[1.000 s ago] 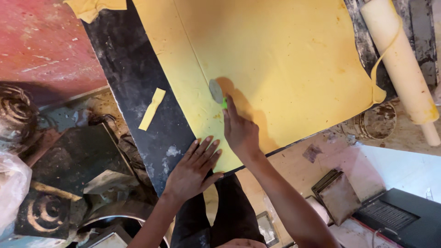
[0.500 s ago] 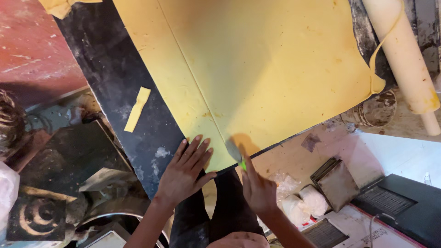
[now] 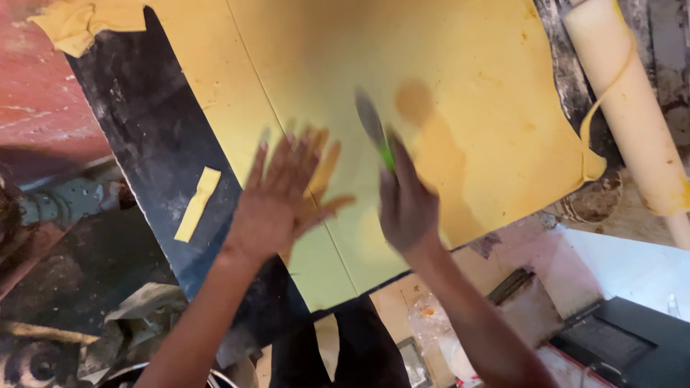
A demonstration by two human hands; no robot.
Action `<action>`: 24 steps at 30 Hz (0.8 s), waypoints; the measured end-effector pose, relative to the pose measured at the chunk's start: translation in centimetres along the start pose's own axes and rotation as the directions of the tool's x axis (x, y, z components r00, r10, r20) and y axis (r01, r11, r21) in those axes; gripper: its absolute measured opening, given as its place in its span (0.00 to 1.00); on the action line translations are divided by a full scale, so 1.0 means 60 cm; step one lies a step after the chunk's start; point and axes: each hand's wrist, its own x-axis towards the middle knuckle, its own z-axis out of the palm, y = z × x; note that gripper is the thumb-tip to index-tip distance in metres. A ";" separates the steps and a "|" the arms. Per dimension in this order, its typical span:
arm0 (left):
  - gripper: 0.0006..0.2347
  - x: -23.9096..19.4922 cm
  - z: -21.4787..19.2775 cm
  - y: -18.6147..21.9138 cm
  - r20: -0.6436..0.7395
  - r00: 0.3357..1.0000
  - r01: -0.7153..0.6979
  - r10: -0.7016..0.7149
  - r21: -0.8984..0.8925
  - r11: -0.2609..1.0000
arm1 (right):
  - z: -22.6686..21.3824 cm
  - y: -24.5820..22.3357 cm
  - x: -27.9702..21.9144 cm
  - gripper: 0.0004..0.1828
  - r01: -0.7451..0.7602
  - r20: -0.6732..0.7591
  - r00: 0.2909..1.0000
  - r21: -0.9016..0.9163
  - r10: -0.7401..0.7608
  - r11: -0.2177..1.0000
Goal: The person cuts a large sheet of dough into squares using a pizza cutter, then places a portion of a cooked filling onto each square. The person uses a scraper to clean the filling pot and places dough balls onto the filled squares.
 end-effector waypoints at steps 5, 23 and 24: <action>0.34 0.076 0.018 -0.063 -0.085 0.991 0.108 -0.106 0.025 0.994 | 0.149 0.021 0.261 0.24 0.072 0.022 0.997 -0.177 -0.069 0.982; 0.32 0.086 0.033 -0.070 -0.137 0.977 0.170 -0.165 0.030 0.985 | 0.315 0.102 0.413 0.15 0.051 -0.027 0.998 -0.327 -0.063 0.944; 0.32 0.084 0.034 -0.070 -0.139 0.977 0.169 -0.163 0.034 0.985 | 0.314 0.099 0.411 0.16 0.065 -0.042 0.996 -0.343 -0.084 0.937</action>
